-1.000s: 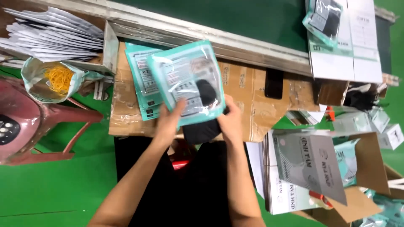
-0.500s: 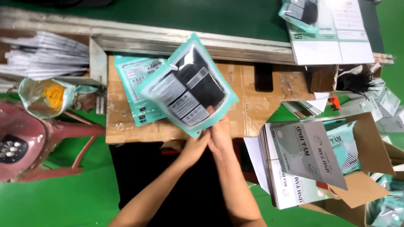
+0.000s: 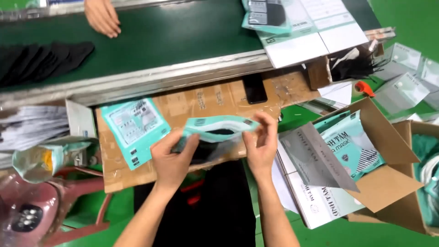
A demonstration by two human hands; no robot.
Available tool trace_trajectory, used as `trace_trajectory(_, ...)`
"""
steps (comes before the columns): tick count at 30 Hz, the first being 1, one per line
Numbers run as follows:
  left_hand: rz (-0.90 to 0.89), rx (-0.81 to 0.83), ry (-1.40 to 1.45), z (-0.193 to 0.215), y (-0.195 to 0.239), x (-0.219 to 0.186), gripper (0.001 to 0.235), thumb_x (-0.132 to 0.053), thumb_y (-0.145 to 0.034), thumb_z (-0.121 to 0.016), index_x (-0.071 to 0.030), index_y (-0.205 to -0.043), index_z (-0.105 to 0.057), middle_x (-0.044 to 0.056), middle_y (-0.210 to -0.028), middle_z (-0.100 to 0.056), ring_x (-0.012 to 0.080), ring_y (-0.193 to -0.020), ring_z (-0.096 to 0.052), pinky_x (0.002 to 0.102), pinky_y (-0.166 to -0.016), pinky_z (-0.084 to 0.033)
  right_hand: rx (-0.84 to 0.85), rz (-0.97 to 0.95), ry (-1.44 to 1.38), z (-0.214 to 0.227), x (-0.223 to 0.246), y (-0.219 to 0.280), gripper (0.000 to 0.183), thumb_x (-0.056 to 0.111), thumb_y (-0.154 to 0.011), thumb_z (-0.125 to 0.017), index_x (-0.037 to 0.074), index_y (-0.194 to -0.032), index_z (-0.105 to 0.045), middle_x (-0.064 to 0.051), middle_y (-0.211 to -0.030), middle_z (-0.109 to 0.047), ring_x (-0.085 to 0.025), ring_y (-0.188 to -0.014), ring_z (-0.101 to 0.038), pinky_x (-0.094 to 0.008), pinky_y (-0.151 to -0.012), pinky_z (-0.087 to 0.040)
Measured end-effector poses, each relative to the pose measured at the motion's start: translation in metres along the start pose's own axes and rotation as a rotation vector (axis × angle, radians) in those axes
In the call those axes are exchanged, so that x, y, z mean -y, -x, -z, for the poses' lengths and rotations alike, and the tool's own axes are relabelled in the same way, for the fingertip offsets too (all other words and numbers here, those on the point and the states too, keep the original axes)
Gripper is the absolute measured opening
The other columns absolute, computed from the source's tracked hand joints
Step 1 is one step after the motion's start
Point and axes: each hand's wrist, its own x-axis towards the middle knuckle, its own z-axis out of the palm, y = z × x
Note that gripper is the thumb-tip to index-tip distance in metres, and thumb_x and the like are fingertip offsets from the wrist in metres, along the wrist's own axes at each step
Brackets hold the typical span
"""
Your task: The person picks black face masks from the conveyor, inserts them into teal pouches and white retail boxes, folds the box flaps closed, and seals the boxes using an orange tape dispenser, placing finished boxes aside.
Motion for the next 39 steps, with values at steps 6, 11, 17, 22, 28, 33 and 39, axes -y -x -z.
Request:
trace_trajectory(6,0.332,-0.045,0.120,-0.022,-0.009,0.000,0.014,-0.009,-0.097,-0.073,-0.001,-0.108,-0.075,-0.007,-0.066,-0.042,-0.0004,-0.060,-0.029,0.021,-0.052,-0.023,0.035,-0.483,-0.555,0.032,-0.054,-0.001,0.015,0.000,-0.097,-0.069,-0.005,-0.111,-0.070,-0.006,-0.101,-0.073,-0.009,-0.087,-0.067,-0.024,-0.080,-0.054)
trace_trajectory(11,0.369,-0.027,0.210,-0.031,-0.022,-0.002,0.010,-0.007,-0.096,-0.071,0.000,-0.090,-0.070,-0.006,-0.066,-0.051,0.0012,-0.057,-0.034,0.023,-0.051,-0.024,-0.102,-0.473,-0.521,0.031,-0.052,-0.009,0.010,-0.001,-0.101,-0.070,-0.006,-0.109,-0.070,-0.009,-0.098,-0.073,-0.011,-0.083,-0.066,-0.024,-0.076,-0.052)
trace_trajectory(17,0.163,0.065,0.280,-0.022,-0.045,0.011,0.006,-0.004,-0.096,-0.073,0.001,-0.094,-0.069,0.003,-0.087,-0.070,0.0084,-0.080,-0.062,0.025,-0.072,-0.049,0.032,-0.573,-0.470,0.031,-0.053,-0.010,0.016,0.001,-0.100,-0.068,-0.006,-0.113,-0.071,-0.011,-0.106,-0.073,-0.014,-0.093,-0.069,-0.029,-0.089,-0.054)
trace_trajectory(22,0.336,0.154,0.491,-0.021,-0.065,0.036,0.006,-0.003,-0.088,-0.075,0.000,-0.093,-0.072,0.005,-0.088,-0.072,0.0131,-0.081,-0.066,0.027,-0.073,-0.052,0.049,-0.654,-0.580,0.005,-0.058,-0.019,0.013,0.002,-0.099,-0.072,-0.004,-0.110,-0.068,-0.009,-0.103,-0.071,-0.015,-0.091,-0.068,-0.031,-0.084,-0.055)
trace_trajectory(28,0.334,0.146,0.532,-0.023,-0.083,0.090,0.026,-0.003,-0.085,-0.079,-0.001,-0.107,-0.064,0.006,-0.097,-0.072,0.0113,-0.091,-0.067,0.027,-0.083,-0.054,0.128,-0.561,-0.123,-0.043,-0.093,-0.093,0.016,0.009,-0.096,-0.071,-0.005,-0.104,-0.071,-0.008,-0.095,-0.072,-0.014,-0.085,-0.066,-0.029,-0.078,-0.054)
trace_trajectory(33,0.600,0.161,0.787,-0.050,-0.070,0.142,0.042,-0.001,-0.088,-0.072,0.001,-0.127,-0.056,0.007,-0.115,-0.071,0.0129,-0.106,-0.067,0.030,-0.093,-0.053,0.056,0.228,0.808,-0.083,-0.181,-0.263,0.056,0.041,-0.096,-0.067,-0.005,-0.128,-0.062,-0.021,-0.115,-0.069,-0.031,-0.103,-0.065,-0.038,-0.090,-0.052)
trace_trajectory(39,0.786,0.015,0.997,-0.063,-0.109,0.170,0.052,0.001,-0.094,-0.062,0.001,-0.145,-0.048,0.009,-0.137,-0.062,0.0159,-0.126,-0.057,0.031,-0.109,-0.041,0.152,0.418,1.454,-0.046,-0.271,-0.328,0.074,0.034,-0.071,-0.072,0.004,-0.137,-0.058,-0.019,-0.121,-0.073,-0.039,-0.105,-0.069,-0.049,-0.086,-0.052)
